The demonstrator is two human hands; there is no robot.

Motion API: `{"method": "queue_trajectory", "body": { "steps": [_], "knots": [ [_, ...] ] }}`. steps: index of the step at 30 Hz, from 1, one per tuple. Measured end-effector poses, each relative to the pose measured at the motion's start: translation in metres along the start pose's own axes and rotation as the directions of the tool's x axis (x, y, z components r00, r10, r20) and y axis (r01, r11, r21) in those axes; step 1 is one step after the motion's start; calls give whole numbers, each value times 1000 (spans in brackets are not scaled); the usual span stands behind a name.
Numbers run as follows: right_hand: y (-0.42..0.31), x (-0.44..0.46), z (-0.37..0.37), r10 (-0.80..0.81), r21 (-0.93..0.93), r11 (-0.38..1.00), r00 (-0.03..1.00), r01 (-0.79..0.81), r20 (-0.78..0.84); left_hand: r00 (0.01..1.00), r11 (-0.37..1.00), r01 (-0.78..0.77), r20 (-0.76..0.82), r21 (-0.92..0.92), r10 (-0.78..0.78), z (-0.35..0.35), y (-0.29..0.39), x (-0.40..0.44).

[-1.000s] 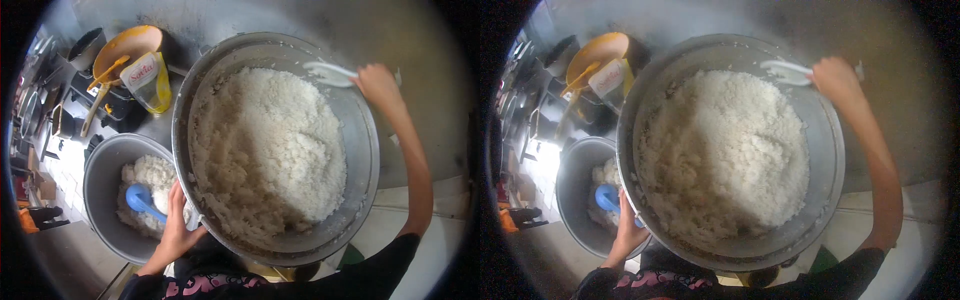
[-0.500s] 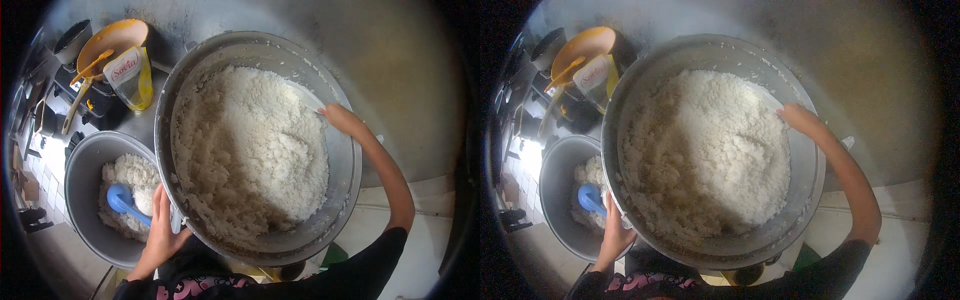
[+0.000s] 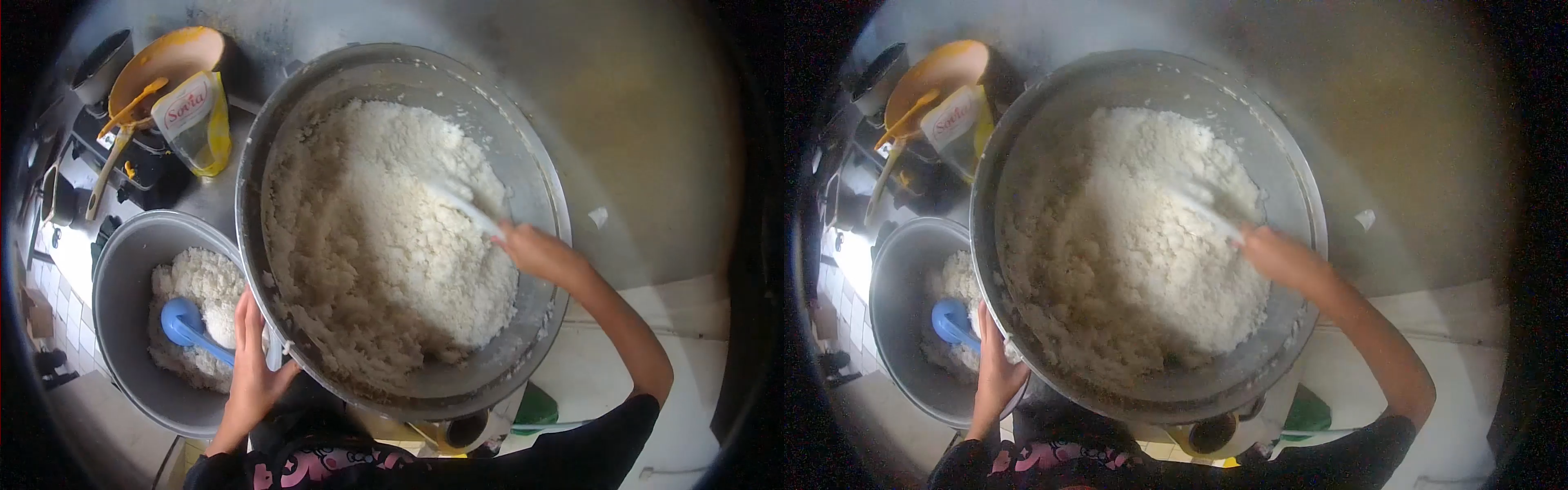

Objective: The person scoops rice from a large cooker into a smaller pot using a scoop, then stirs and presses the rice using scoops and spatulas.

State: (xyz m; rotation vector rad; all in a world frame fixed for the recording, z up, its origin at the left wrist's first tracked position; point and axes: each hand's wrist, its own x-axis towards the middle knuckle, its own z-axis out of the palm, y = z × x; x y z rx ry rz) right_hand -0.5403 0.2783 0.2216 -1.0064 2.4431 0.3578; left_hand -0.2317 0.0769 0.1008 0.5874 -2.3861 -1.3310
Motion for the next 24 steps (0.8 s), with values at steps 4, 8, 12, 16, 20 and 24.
{"method": "queue_trajectory", "body": {
  "steps": [4,8,12,16,20,24],
  "knots": [
    [-31,-45,2,-20,39,999,983,13,181,1000,998,13,-19,-65,-14,1,6,-4],
    [-24,-77,-12,-96,-52,994,991,101,98,998,978,33,-45,-205,-43,7,9,-10],
    [1,-84,-46,154,-314,930,978,-191,-138,997,962,-5,-74,-272,-16,10,10,-15],
    [58,-55,-33,287,-331,852,890,-406,-353,997,959,-24,-72,-281,4,12,5,-17],
    [63,-10,-9,338,-250,882,905,-400,-258,998,970,26,-53,-241,-40,10,5,-18],
    [68,19,-7,286,-198,928,943,-316,-169,997,996,34,-60,-78,-39,18,-4,-28]
  ]
}}
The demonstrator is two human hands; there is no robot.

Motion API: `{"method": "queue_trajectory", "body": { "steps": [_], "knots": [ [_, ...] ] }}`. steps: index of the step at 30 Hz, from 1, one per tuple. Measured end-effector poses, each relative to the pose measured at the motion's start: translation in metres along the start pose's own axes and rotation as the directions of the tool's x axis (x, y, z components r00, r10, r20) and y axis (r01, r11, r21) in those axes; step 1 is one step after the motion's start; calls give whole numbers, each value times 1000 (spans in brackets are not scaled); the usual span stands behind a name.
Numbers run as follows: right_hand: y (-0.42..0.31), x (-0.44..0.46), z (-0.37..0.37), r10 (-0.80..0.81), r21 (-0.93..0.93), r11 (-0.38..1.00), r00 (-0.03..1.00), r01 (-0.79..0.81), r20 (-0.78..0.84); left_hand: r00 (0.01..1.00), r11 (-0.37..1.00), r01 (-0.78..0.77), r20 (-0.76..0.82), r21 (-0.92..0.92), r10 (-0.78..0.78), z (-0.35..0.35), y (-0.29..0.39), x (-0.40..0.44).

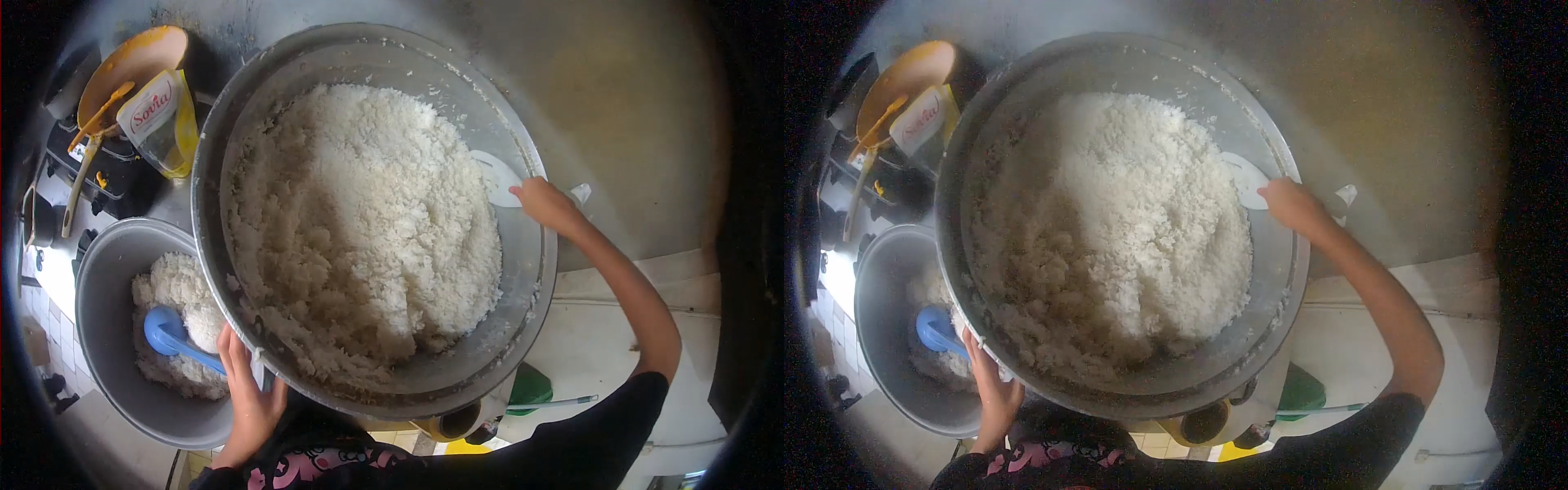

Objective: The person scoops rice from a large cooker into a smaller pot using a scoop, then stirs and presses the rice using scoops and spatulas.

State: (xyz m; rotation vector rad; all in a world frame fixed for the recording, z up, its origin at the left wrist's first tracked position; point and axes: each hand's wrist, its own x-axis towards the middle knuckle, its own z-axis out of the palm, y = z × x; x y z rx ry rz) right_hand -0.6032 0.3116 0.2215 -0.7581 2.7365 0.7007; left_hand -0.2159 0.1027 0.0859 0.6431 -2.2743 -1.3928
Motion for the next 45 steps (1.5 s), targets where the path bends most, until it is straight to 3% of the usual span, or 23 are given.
{"method": "queue_trajectory", "body": {
  "steps": [3,6,8,9,12,15,18,21,23,24,26,27,29,33,36,38,39,41,45],
  "knots": [
    [6,7,2,-36,101,995,993,25,112,999,995,-33,5,90,32,4,-7,-4],
    [4,5,3,-262,211,947,962,242,72,998,992,-47,-33,118,52,10,-14,-7],
    [1,3,1,-23,277,958,948,-69,317,999,997,-41,-33,65,43,10,-15,-5],
    [1,-3,3,-15,282,956,948,-80,317,999,1000,-27,-46,12,28,10,-15,-4],
    [3,-14,3,-55,279,960,946,-37,318,997,995,68,-40,70,-66,11,-11,-4],
    [2,-40,-1,-210,190,965,969,183,132,999,999,26,-39,28,-25,11,-10,-1],
    [-5,-59,-9,-285,83,958,949,275,135,999,997,-13,-38,81,16,10,-14,-1],
    [-53,-93,-26,-282,188,951,935,244,214,1000,1000,23,-22,21,-22,9,-18,-2],
    [-73,-110,-34,-323,374,911,861,172,392,999,998,53,4,-21,-53,5,-19,-1],
    [-73,-115,-42,-327,372,911,861,177,390,998,998,55,-1,-20,-55,4,-15,1],
    [-62,-125,-51,-322,280,932,884,232,338,998,995,-30,-53,-98,25,3,-5,6],
    [-49,-130,-51,-305,162,947,933,277,190,999,995,-26,-47,-96,21,2,-6,5],
    [-25,-134,-63,-129,-76,987,984,139,121,998,999,-1,-57,-37,-1,3,-10,4],
    [1,-155,-82,-91,-141,986,996,92,14,999,999,-10,-47,-36,9,7,-20,1],
    [1,-153,-101,-172,3,985,976,173,131,998,999,-5,-57,-32,4,6,-17,0],
    [-22,-143,-114,-17,4,1000,826,18,564,998,999,5,-58,-53,-8,8,-21,-2],
    [-25,-141,-104,-20,13,1000,824,16,566,997,997,16,-69,-75,-21,8,-23,-3],
    [-31,-137,-77,-180,96,984,848,153,498,998,997,35,-58,-76,-39,7,-22,-4],
    [-48,-151,-65,-84,4,995,832,98,548,997,998,42,-61,-46,-45,10,-35,-12]
  ]
}}
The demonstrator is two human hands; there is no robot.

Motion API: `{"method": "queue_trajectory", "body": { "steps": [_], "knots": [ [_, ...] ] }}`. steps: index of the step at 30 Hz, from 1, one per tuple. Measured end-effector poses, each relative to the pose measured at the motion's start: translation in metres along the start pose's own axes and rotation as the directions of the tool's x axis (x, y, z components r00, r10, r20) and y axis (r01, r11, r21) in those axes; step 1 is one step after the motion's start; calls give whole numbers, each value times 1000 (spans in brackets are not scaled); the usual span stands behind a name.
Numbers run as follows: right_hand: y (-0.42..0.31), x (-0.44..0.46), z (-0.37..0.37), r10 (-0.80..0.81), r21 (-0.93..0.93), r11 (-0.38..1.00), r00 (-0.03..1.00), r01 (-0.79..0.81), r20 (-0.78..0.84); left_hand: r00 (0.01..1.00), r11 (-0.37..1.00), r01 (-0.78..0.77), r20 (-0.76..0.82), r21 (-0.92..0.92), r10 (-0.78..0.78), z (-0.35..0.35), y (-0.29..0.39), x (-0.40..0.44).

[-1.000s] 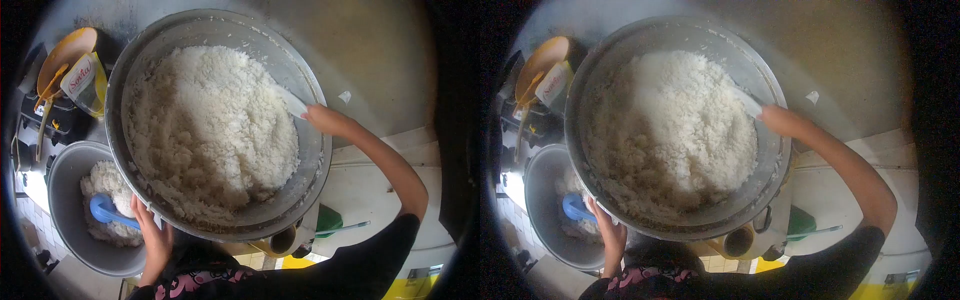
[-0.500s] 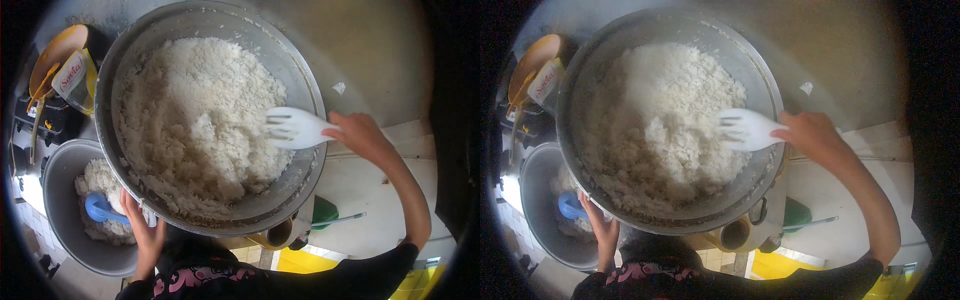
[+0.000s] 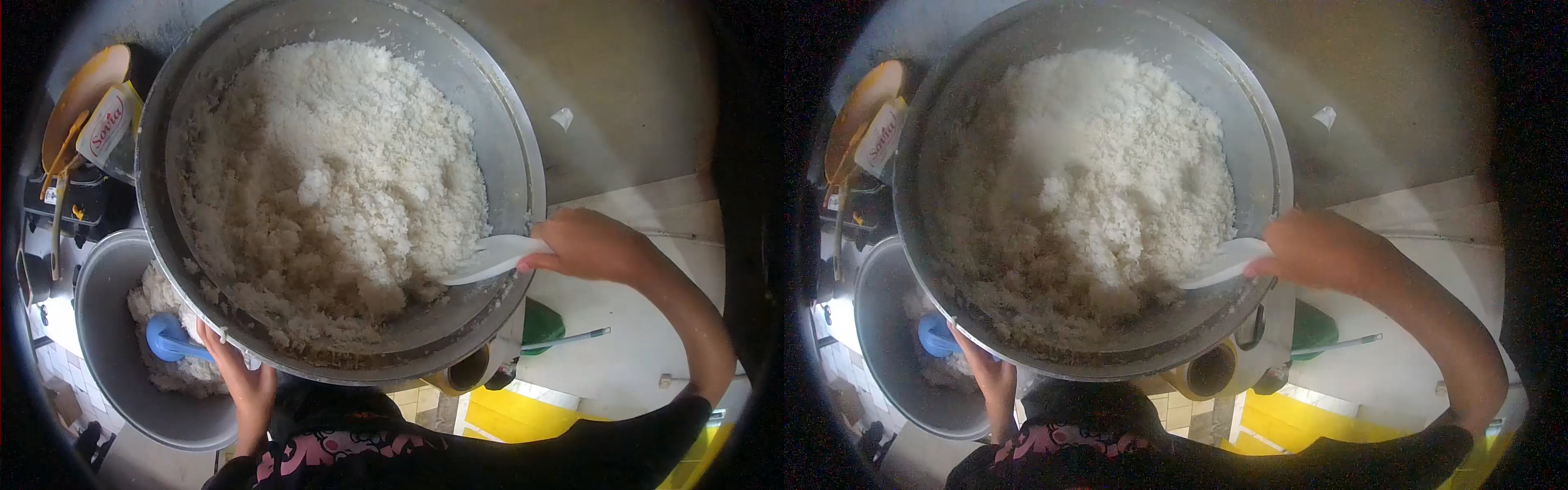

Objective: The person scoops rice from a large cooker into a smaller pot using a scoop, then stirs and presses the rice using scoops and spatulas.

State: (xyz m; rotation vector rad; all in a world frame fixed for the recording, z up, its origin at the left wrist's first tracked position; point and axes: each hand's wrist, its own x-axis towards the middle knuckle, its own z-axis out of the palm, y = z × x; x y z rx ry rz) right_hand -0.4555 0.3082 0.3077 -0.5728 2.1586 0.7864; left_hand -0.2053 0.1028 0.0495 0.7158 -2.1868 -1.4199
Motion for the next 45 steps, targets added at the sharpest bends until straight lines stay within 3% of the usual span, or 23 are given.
{"method": "queue_trajectory", "body": {
  "steps": [1,3,7,9,11,13,14,16,19,23,25,29,31,32,33,34,35,36,37,38,40,41,45],
  "knots": [
    [3,-8,1,1,4,1000,1000,-1,7,1000,999,21,-10,31,-21,1,-6,-3],
    [17,-25,2,-186,85,974,956,210,-226,1000,1000,3,-2,28,-3,2,-21,-9],
    [28,-26,-5,-249,271,920,956,284,-157,1000,999,-4,-11,43,4,0,-25,-13],
    [18,-28,10,-119,292,942,978,166,-172,1000,995,-18,-11,95,19,-1,-22,-12],
    [17,-27,45,-110,354,912,954,208,-278,999,989,-30,-10,144,31,-1,-21,-12],
    [4,-35,73,29,558,795,903,240,-430,990,983,138,-2,-122,-139,0,-23,-15],
    [-2,-35,73,29,558,794,903,239,-428,981,959,192,8,-209,-194,-1,-24,-18],
    [-16,-38,69,178,671,731,915,123,-362,987,972,120,80,204,-139,-8,-22,-26],
    [-13,-34,75,298,754,656,917,6,-266,986,986,167,19,31,-167,-7,-17,-27],
    [-16,-27,109,369,764,633,819,125,-440,991,991,121,42,62,-123,-12,-32,-32],
    [-17,-25,119,386,711,678,732,188,-562,998,972,-2,65,236,-13,-13,-37,-33],
    [-21,-24,120,402,707,675,698,211,-592,994,993,106,-15,55,-105,-7,-17,-22],
    [-13,-20,117,229,490,852,713,182,-663,1000,991,17,-13,135,-16,-7,-11,-14],
    [-10,-21,105,230,490,852,710,183,-666,1000,995,-8,27,104,5,-8,2,-8],
    [-7,-23,86,307,669,741,913,-52,-269,1000,995,-13,26,102,11,-8,3,-8],
    [-3,-21,71,299,715,613,936,-336,183,1000,995,-18,24,98,16,-8,4,-8],
    [5,-15,66,302,718,611,937,-333,178,999,995,-24,23,93,22,-7,5,-7],
    [16,-9,66,45,852,359,919,-382,393,999,999,4,40,-32,-3,-5,13,-6],
    [21,-6,67,-264,872,90,833,-480,486,999,999,-2,42,-35,3,-4,11,-5],
    [20,-8,68,-254,895,15,864,-447,435,998,999,-42,40,28,41,0,8,-6],
    [4,-6,47,-181,901,81,883,-426,434,994,972,-91,79,216,76,3,7,-9],
    [-6,-6,37,-114,906,121,901,-406,419,994,971,-91,74,219,77,1,7,-9],
    [-24,-5,14,-124,902,175,900,-394,418,993,978,-105,69,182,94,4,11,-8]
  ]
}}
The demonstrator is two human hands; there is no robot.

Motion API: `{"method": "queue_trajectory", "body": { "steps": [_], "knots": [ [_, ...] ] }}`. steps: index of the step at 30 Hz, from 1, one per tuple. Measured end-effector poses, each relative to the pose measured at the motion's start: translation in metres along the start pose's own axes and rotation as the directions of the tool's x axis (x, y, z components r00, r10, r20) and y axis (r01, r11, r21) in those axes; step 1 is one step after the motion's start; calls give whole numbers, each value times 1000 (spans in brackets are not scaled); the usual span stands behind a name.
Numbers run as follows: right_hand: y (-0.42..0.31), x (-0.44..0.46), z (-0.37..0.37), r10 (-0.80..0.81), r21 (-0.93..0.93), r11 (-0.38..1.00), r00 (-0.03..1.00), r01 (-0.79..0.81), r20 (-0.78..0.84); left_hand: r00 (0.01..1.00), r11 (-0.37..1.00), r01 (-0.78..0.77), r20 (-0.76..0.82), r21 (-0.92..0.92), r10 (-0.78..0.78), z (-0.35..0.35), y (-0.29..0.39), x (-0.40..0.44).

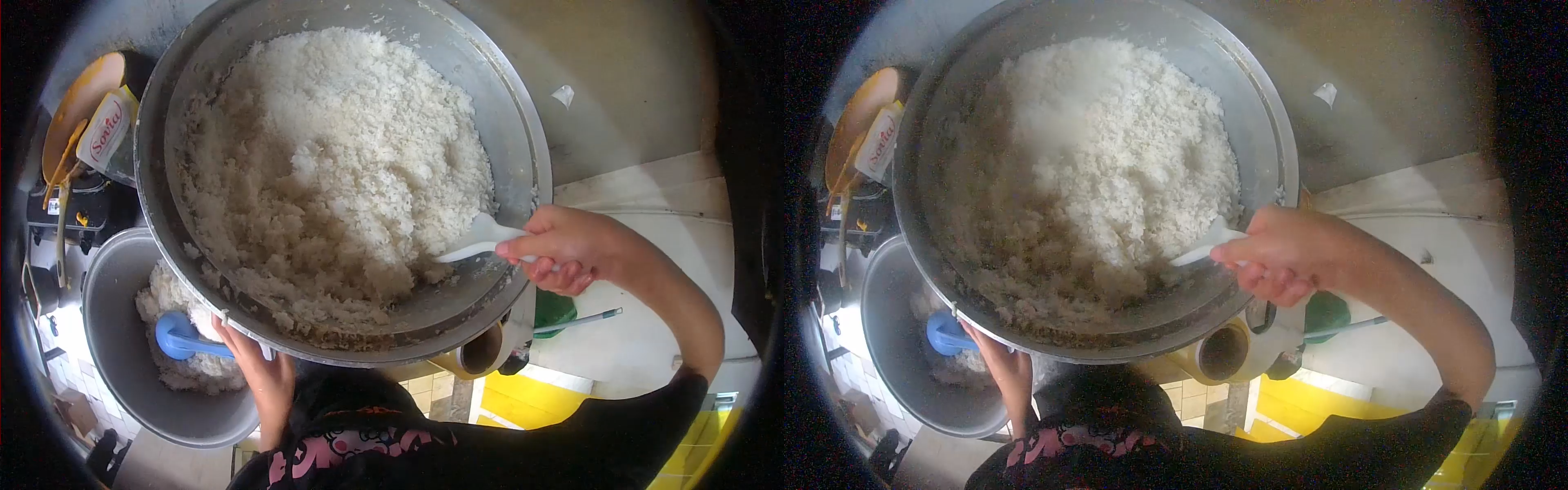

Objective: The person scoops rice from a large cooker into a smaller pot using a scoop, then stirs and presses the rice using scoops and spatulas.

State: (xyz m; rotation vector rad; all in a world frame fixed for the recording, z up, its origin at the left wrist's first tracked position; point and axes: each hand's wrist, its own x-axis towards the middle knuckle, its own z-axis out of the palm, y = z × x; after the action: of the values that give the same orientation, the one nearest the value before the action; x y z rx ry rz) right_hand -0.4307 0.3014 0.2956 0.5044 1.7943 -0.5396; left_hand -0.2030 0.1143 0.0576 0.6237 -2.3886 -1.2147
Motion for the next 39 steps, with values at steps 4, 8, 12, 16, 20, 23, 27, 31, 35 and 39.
{"method": "queue_trajectory", "body": {
  "steps": [4,8,12,16,20,23,27,31,35,39],
  "knots": [
    [8,-15,11,-40,-67,997,996,35,-75,998,998,50,-25,31,-49,8,-6,-3],
    [15,-27,31,-176,-337,935,971,112,-165,999,999,36,-19,20,-35,4,0,-1],
    [29,-22,32,-482,-748,611,871,259,-92,999,998,-5,-33,56,6,3,-4,2],
    [40,-29,30,-661,-840,410,750,356,-5,998,998,-24,-66,-62,20,4,-8,5],
    [37,-54,9,-648,-882,431,745,189,-157,998,999,-23,-68,-37,20,5,-12,3],
    [29,-64,-19,-651,-896,437,714,77,-256,997,998,-34,-71,-49,30,4,-15,3],
    [29,-60,-48,-777,-925,379,550,23,-305,997,999,-37,-75,-28,35,7,-16,1],
    [-17,-60,-63,-595,-954,293,771,-55,-227,994,1000,10,-105,-18,-12,12,-11,-5],
    [-62,-25,-50,-332,-951,272,913,-147,-237,989,990,-12,-146,-144,-10,13,-3,-8],
    [-49,19,-43,-512,-958,274,832,-79,-215,989,994,-113,-99,5,112,10,-11,-16]
  ]
}}
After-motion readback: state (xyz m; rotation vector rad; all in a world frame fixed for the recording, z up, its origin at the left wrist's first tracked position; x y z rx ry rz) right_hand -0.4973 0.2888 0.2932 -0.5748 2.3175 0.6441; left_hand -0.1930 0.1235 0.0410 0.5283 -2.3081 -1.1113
